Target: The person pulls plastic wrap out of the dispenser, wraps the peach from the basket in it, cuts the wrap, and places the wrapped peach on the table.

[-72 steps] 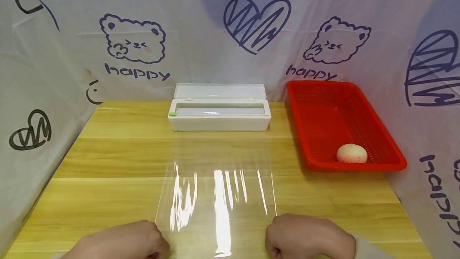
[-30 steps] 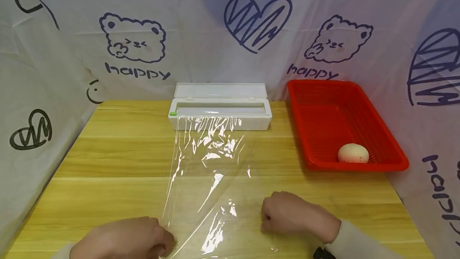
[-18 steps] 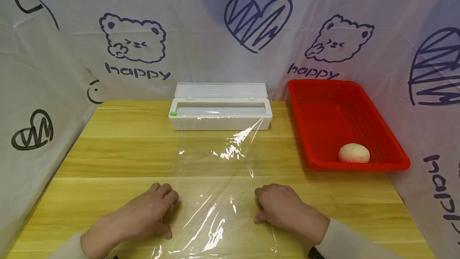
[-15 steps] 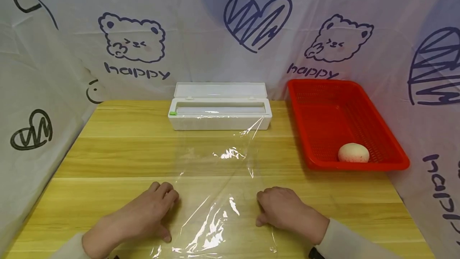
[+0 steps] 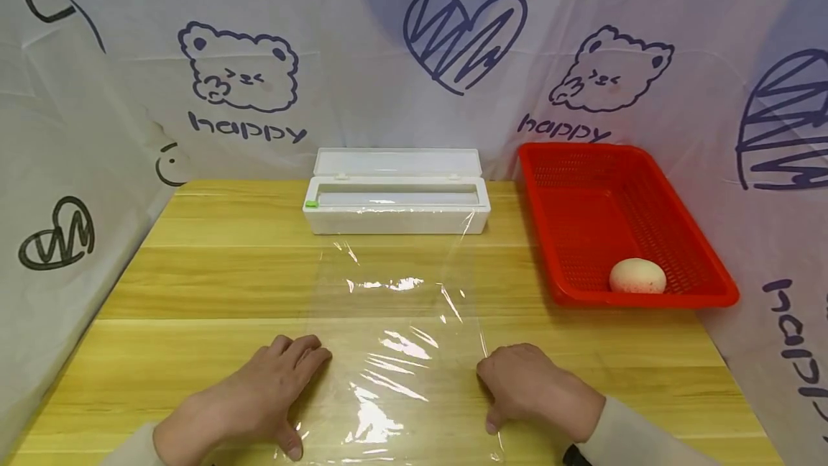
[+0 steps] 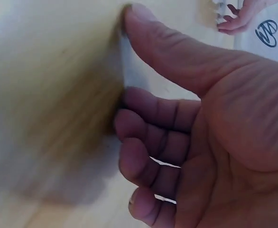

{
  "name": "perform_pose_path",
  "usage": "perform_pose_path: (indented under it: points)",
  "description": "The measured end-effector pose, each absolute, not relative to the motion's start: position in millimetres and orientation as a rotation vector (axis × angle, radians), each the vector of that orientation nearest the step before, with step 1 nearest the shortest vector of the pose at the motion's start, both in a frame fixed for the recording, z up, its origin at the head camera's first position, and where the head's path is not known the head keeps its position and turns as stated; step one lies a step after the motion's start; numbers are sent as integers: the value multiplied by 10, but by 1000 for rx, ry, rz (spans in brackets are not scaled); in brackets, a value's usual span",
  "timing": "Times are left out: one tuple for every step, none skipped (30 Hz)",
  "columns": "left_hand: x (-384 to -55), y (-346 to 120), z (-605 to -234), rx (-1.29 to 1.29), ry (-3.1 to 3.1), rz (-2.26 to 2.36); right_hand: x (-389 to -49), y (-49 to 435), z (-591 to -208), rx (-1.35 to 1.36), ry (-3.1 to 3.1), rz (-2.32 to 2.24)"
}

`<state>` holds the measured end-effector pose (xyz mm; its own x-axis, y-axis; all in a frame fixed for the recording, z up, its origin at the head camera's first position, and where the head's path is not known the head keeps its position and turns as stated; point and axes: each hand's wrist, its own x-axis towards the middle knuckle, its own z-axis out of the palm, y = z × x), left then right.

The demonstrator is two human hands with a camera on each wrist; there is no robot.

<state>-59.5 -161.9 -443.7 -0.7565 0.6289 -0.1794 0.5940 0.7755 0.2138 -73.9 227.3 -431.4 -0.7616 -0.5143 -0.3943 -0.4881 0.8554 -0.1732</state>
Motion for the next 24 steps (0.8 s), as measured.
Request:
perform_pose_path:
  points:
    - [-614,-1627,-4423,958,2721,214,-750,2274,-4295,-732,2586,-80]
    - [-639,-1636,-4402,958,2717,223,-765,2274,-4273,-728,2580,-86]
    - [-671,-1645,-4380,956,2717,239,-790,2270,-4250,-733,2583,-98]
    - [-711,-1652,-4362,964,2732,253,-819,2263,-4227,-740,2594,-117]
    - [-758,-1655,-4343,974,2754,270,-855,2248,-4203,-741,2616,-134]
    - [-809,-1656,-4324,989,2781,284,-897,2231,-4189,-752,2656,-151]
    - [-869,-1649,-4309,1002,2811,285,-945,2211,-4186,-770,2709,-158]
    - [-931,-1639,-4302,1005,2840,295,-996,2190,-4194,-797,2772,-166]
    - [-996,-1624,-4305,1009,2871,299,-1050,2169,-4212,-823,2841,-173]
    - [-1062,-1607,-4315,1018,2903,299,-1105,2151,-4235,-840,2905,-183]
    - [-1130,-1592,-4328,1013,2924,295,-1162,2134,-4257,-857,2963,-191]
    - [-1196,-1577,-4346,1005,2936,289,-1223,2123,-4292,-881,3012,-197]
    - [-1262,-1565,-4366,992,2941,284,-1284,2115,-4323,-903,3050,-203]
    - [-1323,-1559,-4392,978,2945,279,-1340,2108,-4349,-924,3070,-217]
    - [-1380,-1556,-4413,960,2944,267,-1395,2103,-4370,-939,3079,-232]
    - [-1431,-1559,-4424,936,2935,254,-1448,2099,-4389,-950,3080,-244]
    - [-1475,-1562,-4430,901,2916,238,-1494,2099,-4407,-964,3076,-246]
    - [-1514,-1567,-4434,870,2894,226,-1537,2100,-4429,-966,3066,-249]
    - [-1548,-1571,-4435,837,2870,213,-1572,2103,-4443,-967,3053,-253]
    - [-1577,-1575,-4437,806,2844,206,-1600,2109,-4457,-963,3036,-257]
    - [-1600,-1578,-4433,778,2817,204,-1624,2118,-4472,-955,3021,-254]
    - [-1620,-1579,-4430,757,2792,203,-1643,2130,-4485,-943,3003,-248]
    - [-1635,-1578,-4429,742,2770,203,-1655,2142,-4496,-924,2985,-240]
    - [-1650,-1578,-4429,734,2755,202,-1666,2155,-4505,-901,2970,-235]
